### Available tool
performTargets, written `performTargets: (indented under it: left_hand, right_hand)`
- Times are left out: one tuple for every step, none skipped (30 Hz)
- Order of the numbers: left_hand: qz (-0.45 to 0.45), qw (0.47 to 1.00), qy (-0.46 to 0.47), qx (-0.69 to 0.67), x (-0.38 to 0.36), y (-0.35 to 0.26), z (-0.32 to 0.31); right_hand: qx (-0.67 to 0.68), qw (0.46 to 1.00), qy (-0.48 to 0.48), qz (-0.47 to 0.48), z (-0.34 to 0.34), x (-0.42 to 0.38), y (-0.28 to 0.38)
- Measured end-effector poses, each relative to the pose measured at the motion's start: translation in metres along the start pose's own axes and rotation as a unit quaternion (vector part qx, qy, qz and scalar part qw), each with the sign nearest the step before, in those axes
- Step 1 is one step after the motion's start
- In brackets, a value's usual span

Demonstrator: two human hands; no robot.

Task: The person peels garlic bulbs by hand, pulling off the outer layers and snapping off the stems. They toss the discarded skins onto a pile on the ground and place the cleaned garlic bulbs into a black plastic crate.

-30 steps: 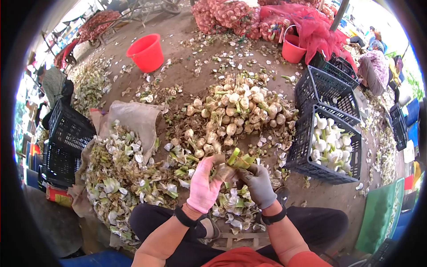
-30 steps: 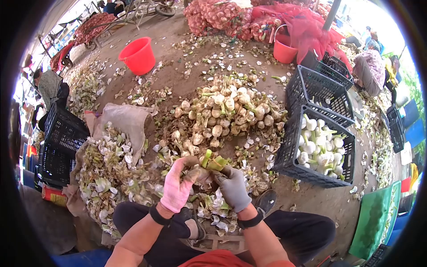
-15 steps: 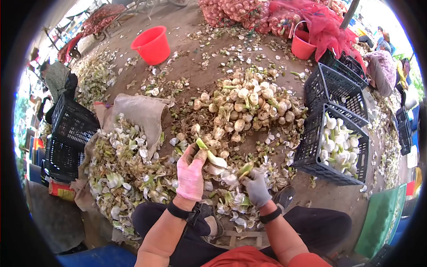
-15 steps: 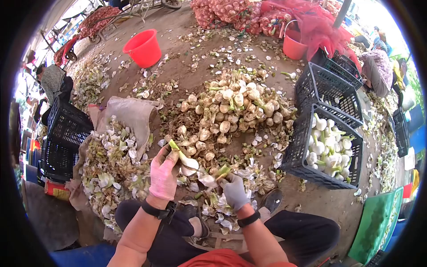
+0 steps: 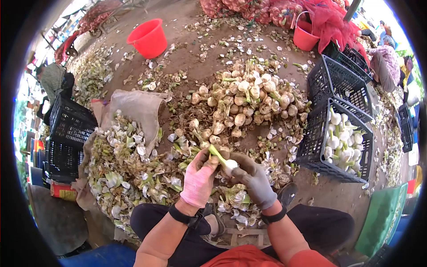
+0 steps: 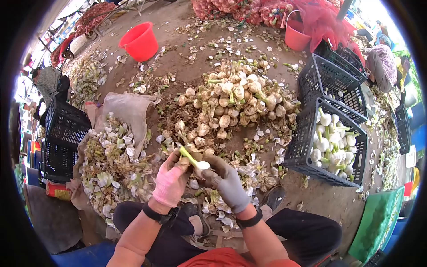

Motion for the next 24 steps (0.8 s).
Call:
performTargets:
  left_hand:
    - [-0.025, 0.997, -0.002, 0.080, -0.001, 0.000, 0.002]
    - [-0.025, 0.997, -0.004, 0.079, -0.001, 0.000, 0.003]
    - [-0.029, 0.979, -0.005, 0.202, -0.002, -0.004, 0.005]
    - [-0.032, 0.946, -0.004, 0.321, -0.003, -0.008, 0.008]
    - [-0.031, 0.870, 0.025, 0.492, -0.002, -0.008, 0.019]
    - [0.018, 0.737, 0.040, 0.675, -0.002, -0.008, 0.028]
    - [0.116, 0.637, 0.034, 0.761, -0.001, -0.002, 0.040]
    - [0.210, 0.521, 0.027, 0.827, -0.001, 0.003, 0.051]
    - [0.148, 0.467, -0.003, 0.872, -0.004, -0.003, 0.046]
    - [0.084, 0.407, -0.031, 0.909, -0.006, -0.010, 0.038]
    - [0.143, 0.483, -0.029, 0.864, -0.007, -0.013, 0.039]
    - [0.148, 0.484, -0.028, 0.862, -0.009, -0.010, 0.038]
    - [0.123, 0.627, 0.002, 0.769, -0.011, -0.007, 0.036]
    - [0.091, 0.751, 0.030, 0.653, -0.011, -0.004, 0.034]
    - [0.077, 0.831, 0.075, 0.546, -0.013, 0.007, 0.033]
    - [0.027, 0.889, 0.081, 0.450, -0.014, 0.019, 0.032]
    - [0.102, 0.939, 0.018, 0.328, -0.017, 0.027, 0.040]
    - [0.175, 0.964, -0.045, 0.196, -0.021, 0.029, 0.043]
    - [0.154, 0.956, -0.103, 0.226, -0.022, 0.023, 0.047]
    - [0.109, 0.965, -0.118, 0.205, -0.019, 0.011, 0.047]
    - [0.103, 0.973, -0.119, 0.170, -0.017, 0.003, 0.051]
    - [0.095, 0.979, -0.119, 0.136, -0.016, -0.006, 0.054]
    - [0.138, 0.935, -0.054, 0.322, -0.011, -0.018, 0.051]
    - [0.117, 0.879, 0.014, 0.462, -0.005, -0.015, 0.048]
  right_hand:
    - [-0.033, 0.999, -0.006, 0.000, -0.005, 0.002, 0.003]
    - [-0.033, 0.999, -0.005, -0.002, -0.003, 0.003, 0.001]
    - [-0.050, 0.999, -0.008, 0.009, 0.002, 0.002, -0.004]
    - [-0.068, 0.997, -0.013, 0.021, 0.009, 0.001, -0.010]
    - [-0.056, 0.997, -0.035, 0.038, 0.022, 0.001, -0.018]
    - [-0.056, 0.994, -0.070, 0.055, 0.027, -0.002, -0.016]
    - [-0.106, 0.989, -0.095, 0.049, 0.033, -0.005, -0.016]
    - [-0.156, 0.980, -0.118, 0.043, 0.039, -0.007, -0.017]
    - [-0.157, 0.980, -0.119, 0.041, 0.043, -0.008, -0.021]
    - [-0.205, 0.969, -0.121, 0.059, 0.045, -0.008, -0.022]
    - [-0.252, 0.957, -0.122, 0.073, 0.046, -0.009, -0.024]
    - [-0.251, 0.958, -0.122, 0.068, 0.044, -0.009, -0.027]
    - [-0.193, 0.975, -0.096, 0.059, 0.036, -0.006, -0.032]
    - [-0.134, 0.987, -0.067, 0.052, 0.029, 0.000, -0.036]
    - [-0.121, 0.990, -0.046, 0.048, 0.022, 0.002, -0.043]
    - [-0.095, 0.991, -0.008, 0.098, 0.013, 0.009, -0.051]
    - [-0.064, 0.998, 0.017, 0.012, 0.013, 0.009, -0.059]
    - [-0.033, 0.996, 0.041, -0.075, 0.009, 0.008, -0.063]
    - [-0.018, 0.995, 0.045, -0.083, 0.018, 0.013, -0.076]
    - [-0.014, 0.997, 0.028, -0.064, 0.025, 0.019, -0.076]
    - [-0.051, 0.996, -0.004, -0.075, 0.044, 0.031, -0.082]
    - [-0.089, 0.992, -0.035, -0.084, 0.067, 0.044, -0.092]
    - [-0.286, 0.952, -0.091, -0.065, 0.093, 0.054, -0.095]
    - [-0.470, 0.870, -0.141, -0.042, 0.113, 0.065, -0.096]
Point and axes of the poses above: each hand's wrist, its own x-axis towards the middle knuckle, its own z-axis out of the back of the hand, y = z × x, the point moved 4 cm from there along x, towards the middle knuckle, and after that the axes turned 8 degrees about y, right-handed, at the moved point
